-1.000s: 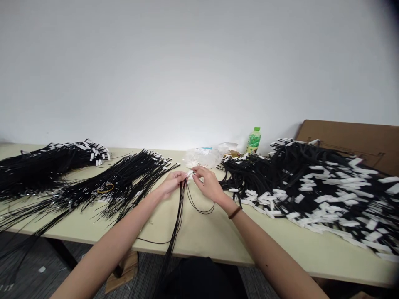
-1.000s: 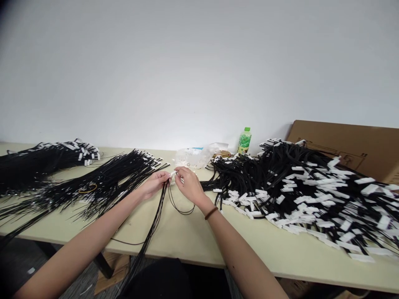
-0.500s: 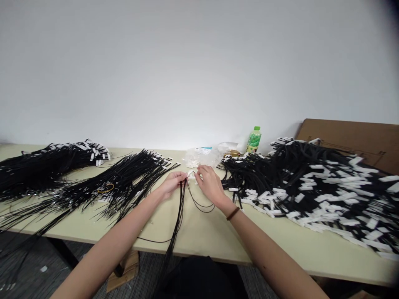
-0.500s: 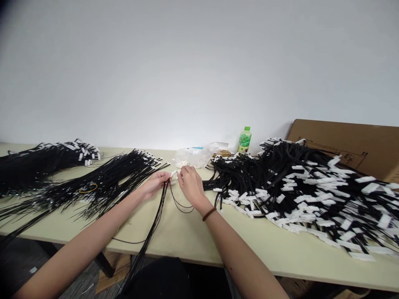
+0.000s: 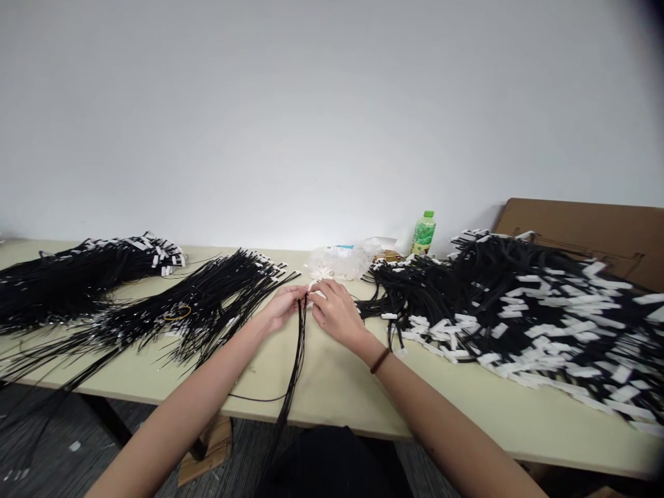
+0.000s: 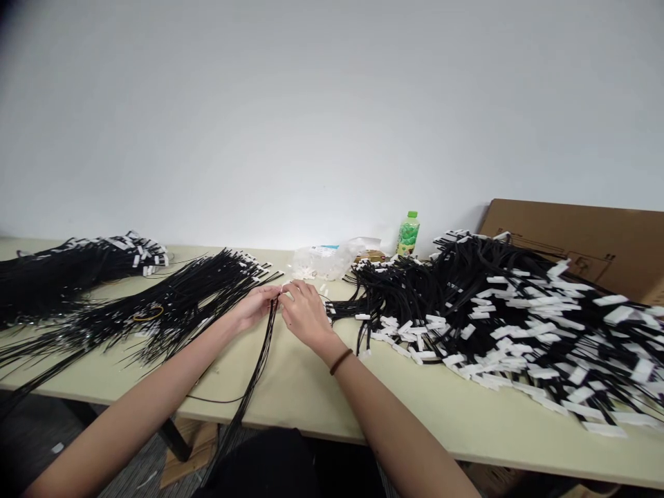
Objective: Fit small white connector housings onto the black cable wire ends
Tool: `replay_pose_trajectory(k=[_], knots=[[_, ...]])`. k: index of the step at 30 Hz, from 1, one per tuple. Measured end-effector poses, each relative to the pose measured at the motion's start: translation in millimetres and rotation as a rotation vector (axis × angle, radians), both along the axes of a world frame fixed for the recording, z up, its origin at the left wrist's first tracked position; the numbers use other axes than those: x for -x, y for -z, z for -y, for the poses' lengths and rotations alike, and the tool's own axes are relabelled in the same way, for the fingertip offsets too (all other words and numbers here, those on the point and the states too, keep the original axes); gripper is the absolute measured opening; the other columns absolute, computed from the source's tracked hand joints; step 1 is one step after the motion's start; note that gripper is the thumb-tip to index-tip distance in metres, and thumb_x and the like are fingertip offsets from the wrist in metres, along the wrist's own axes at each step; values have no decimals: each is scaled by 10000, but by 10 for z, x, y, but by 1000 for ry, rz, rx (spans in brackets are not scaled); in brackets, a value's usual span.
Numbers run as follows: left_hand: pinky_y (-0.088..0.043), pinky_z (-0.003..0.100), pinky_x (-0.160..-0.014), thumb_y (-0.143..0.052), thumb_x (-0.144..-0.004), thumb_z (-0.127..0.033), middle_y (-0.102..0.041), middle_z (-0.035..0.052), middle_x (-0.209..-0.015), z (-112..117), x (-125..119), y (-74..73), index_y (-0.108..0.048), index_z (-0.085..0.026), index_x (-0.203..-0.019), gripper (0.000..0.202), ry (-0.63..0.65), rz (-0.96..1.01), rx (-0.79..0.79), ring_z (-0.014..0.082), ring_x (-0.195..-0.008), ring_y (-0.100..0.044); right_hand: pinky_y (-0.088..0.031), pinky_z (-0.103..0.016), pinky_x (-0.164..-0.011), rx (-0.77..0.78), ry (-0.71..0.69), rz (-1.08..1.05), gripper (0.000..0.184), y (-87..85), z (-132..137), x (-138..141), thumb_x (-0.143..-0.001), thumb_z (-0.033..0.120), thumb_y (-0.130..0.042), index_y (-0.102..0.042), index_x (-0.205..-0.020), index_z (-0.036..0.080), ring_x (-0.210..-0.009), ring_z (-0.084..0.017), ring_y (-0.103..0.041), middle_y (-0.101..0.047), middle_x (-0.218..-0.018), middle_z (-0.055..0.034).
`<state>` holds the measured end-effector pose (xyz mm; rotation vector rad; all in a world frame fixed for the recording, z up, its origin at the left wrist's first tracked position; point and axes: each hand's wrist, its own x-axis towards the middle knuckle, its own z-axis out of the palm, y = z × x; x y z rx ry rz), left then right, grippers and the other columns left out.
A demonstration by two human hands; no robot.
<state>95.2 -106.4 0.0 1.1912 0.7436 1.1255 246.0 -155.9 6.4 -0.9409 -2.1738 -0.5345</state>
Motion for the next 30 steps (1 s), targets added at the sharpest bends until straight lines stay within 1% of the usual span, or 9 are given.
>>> replay_pose_trajectory(k=[3, 7, 13, 16, 20, 22, 27, 30], knots=[[-378, 232, -616, -702, -610, -247, -609, 29, -691, -1, -4, -9, -658, -122, -719, 172, 21, 23, -3, 102, -613, -509, -367, -360, -849, -35, -31, -21, 205, -8, -11, -31, -771, 68, -510, -565, -943, 165, -1007, -224, -397, -538, -1001, -61], [-383, 232, -631, -701, -610, -234, -620, 41, -722, 1, -7, -12, -658, -122, -713, 159, 41, 40, -9, 112, -643, -523, -356, -357, -864, -89, -85, 8, 165, -5, -24, -45, -813, 99, -509, -581, -938, 178, -992, -214, -404, -552, -974, -51], [-380, 227, -616, -706, -601, -224, -626, 45, -700, 6, -20, -12, -660, -107, -695, 157, 54, 41, -3, 108, -629, -519, -367, -334, -829, -149, -93, 54, 127, -4, -39, -56, -861, 137, -474, -597, -884, 160, -938, -202, -432, -570, -935, -48], [-383, 225, -615, -703, -600, -216, -626, 43, -690, 18, -27, -20, -657, -109, -686, 144, 51, 45, 1, 106, -621, -517, -366, -334, -824, -180, -78, 109, 142, -16, -46, -72, -875, 139, -453, -594, -882, 153, -929, -200, -435, -568, -927, -52], [-385, 223, -620, -699, -591, -184, -632, 48, -705, 34, -33, -25, -654, -104, -687, 132, 49, 35, 13, 107, -631, -524, -362, -334, -838, -236, -107, 240, 166, -27, -71, -92, -885, 111, -424, -588, -897, 136, -932, -194, -439, -558, -956, -69], [-387, 225, -631, -693, -591, -173, -636, 53, -718, 37, -36, -25, -653, -101, -690, 129, 47, 32, 17, 112, -647, -531, -365, -332, -834, -251, -112, 269, 172, -30, -82, -98, -885, 102, -417, -586, -893, 129, -929, -194, -441, -556, -961, -76], [-389, 222, -638, -687, -596, -158, -634, 42, -714, 27, -41, -20, -654, -106, -691, 114, 44, 40, 23, 106, -646, -531, -376, -324, -811, -254, -93, 255, 192, -34, -82, -99, -892, 103, -396, -584, -867, 131, -904, -192, -446, -563, -919, -69], [-399, 232, -645, -690, -607, -173, -635, 49, -725, 31, -39, -23, -654, -104, -705, 126, 56, 46, 29, 114, -657, -536, -390, -324, -782, -199, -100, 163, 161, -18, -77, -91, -887, 127, -419, -579, -869, 128, -887, -194, -456, -567, -892, -65]])
